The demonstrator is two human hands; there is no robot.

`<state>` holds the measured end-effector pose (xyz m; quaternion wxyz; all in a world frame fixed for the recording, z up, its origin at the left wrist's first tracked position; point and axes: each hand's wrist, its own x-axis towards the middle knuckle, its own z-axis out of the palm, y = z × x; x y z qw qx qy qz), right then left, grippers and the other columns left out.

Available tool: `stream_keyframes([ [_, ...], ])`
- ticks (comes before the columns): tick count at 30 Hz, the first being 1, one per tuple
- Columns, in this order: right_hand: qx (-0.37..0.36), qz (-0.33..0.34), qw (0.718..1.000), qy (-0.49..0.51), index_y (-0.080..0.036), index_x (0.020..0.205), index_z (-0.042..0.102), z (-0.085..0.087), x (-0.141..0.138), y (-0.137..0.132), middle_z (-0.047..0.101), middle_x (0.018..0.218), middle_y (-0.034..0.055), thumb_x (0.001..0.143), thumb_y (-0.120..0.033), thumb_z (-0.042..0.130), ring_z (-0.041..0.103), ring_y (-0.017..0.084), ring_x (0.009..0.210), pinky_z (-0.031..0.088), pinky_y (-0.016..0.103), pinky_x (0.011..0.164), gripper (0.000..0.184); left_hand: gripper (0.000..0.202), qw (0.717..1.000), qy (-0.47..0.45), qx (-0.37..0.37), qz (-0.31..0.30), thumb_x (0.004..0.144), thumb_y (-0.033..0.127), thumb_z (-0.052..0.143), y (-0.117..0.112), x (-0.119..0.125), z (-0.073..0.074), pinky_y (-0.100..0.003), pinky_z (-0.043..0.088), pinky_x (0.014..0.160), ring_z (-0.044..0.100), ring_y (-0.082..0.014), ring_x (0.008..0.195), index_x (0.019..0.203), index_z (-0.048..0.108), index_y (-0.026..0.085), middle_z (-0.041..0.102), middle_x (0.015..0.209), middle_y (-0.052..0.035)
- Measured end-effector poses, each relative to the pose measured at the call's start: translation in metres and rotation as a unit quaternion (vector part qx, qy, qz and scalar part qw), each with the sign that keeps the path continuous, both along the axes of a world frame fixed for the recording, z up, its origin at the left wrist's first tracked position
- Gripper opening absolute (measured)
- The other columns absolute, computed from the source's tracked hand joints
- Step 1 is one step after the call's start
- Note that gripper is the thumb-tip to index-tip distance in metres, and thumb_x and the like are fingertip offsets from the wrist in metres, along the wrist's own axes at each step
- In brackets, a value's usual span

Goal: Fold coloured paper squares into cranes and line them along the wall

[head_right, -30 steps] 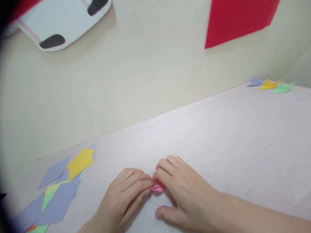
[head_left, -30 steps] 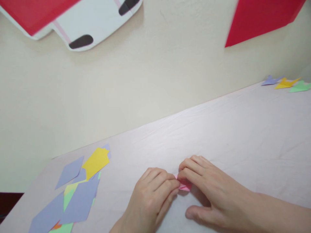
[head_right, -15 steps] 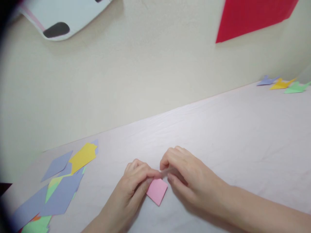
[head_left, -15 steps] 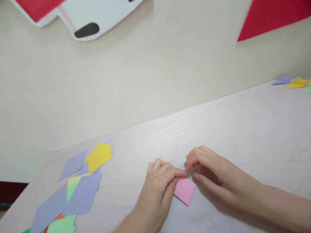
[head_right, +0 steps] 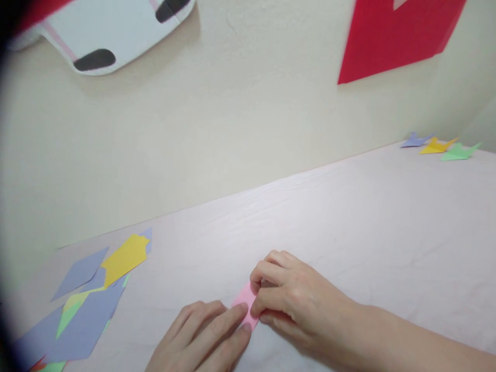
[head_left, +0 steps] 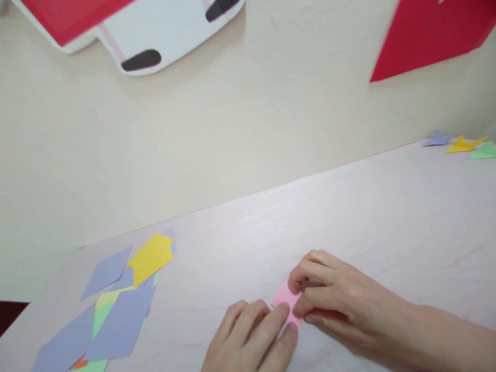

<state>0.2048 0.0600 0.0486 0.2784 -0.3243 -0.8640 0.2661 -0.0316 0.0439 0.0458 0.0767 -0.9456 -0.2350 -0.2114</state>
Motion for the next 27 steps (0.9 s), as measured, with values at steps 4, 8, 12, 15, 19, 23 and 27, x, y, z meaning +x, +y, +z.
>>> stream_keyframes([
  [4,0.011,0.041,0.999,0.011,-0.019,0.085,0.066,-0.001,0.004,0.006,0.065,0.092,0.0047,0.094,-0.011,0.054,0.054,0.018,0.088,0.045,0.032,0.08,0.017,0.022,0.999,-0.025,0.019,-0.015,0.098,0.012,0.05,0.001,0.003,-0.002,-0.03,0.047,0.074,0.06,-0.0181,0.09,0.104,0.07,0.016,0.072,0.117,0.0],
  [8,-0.044,0.073,0.996,0.0,-0.021,0.093,0.067,0.006,0.012,0.015,0.066,0.096,0.004,0.095,-0.015,0.056,0.056,0.017,0.094,0.046,0.031,0.086,0.013,0.027,1.0,-0.021,0.003,-0.021,0.1,0.014,0.044,0.004,0.007,0.004,-0.028,0.051,0.073,0.062,-0.0175,0.091,0.098,0.071,0.016,0.072,0.115,-0.0007],
  [12,-0.076,0.072,0.994,-0.006,-0.021,0.085,0.068,0.007,0.017,0.022,0.063,0.1,0.0041,0.095,-0.018,0.058,0.053,0.018,0.101,0.046,0.031,0.087,0.014,0.025,1.0,-0.029,-0.007,-0.005,0.1,0.015,0.044,0.003,0.008,0.005,-0.03,0.053,0.077,0.062,-0.0195,0.095,0.098,0.07,0.017,0.073,0.112,-0.0047],
  [15,-0.096,0.053,0.994,-0.002,-0.022,0.084,0.068,0.004,0.015,0.024,0.061,0.1,0.0032,0.093,-0.019,0.062,0.053,0.018,0.098,0.045,0.033,0.087,0.011,0.025,0.999,-0.029,-0.021,-0.004,0.099,0.014,0.044,0.002,0.009,0.004,-0.03,0.053,0.076,0.062,-0.0197,0.092,0.098,0.069,0.017,0.073,0.108,-0.0054],
  [19,-0.124,0.009,0.992,-0.017,-0.022,0.079,0.065,0.005,0.006,0.024,0.058,0.098,0.0021,0.089,-0.016,0.064,0.052,0.019,0.097,0.044,0.034,0.087,0.012,0.024,0.999,-0.033,-0.029,-0.002,0.097,0.011,0.043,0.003,0.012,0.003,-0.03,0.053,0.074,0.062,-0.0194,0.089,0.096,0.067,0.016,0.072,0.104,-0.0056],
  [23,-0.136,-0.029,0.99,-0.026,-0.02,0.076,0.062,0.009,-0.002,0.022,0.058,0.093,0.0021,0.084,-0.008,0.064,0.051,0.02,0.096,0.043,0.034,0.084,0.015,0.023,0.999,-0.036,-0.03,-0.002,0.094,0.008,0.045,0.003,0.013,0.002,-0.03,0.053,0.072,0.062,-0.0199,0.087,0.096,0.067,0.015,0.072,0.102,-0.0063],
  [27,-0.136,-0.05,0.989,-0.018,-0.021,0.074,0.06,0.01,-0.005,0.018,0.057,0.09,0.0013,0.082,-0.005,0.062,0.051,0.02,0.094,0.043,0.033,0.081,0.017,0.022,0.998,-0.046,-0.04,-0.009,0.093,0.007,0.045,0.002,0.013,0.002,-0.032,0.054,0.073,0.062,-0.0207,0.089,0.096,0.066,0.014,0.072,0.102,-0.0075],
])
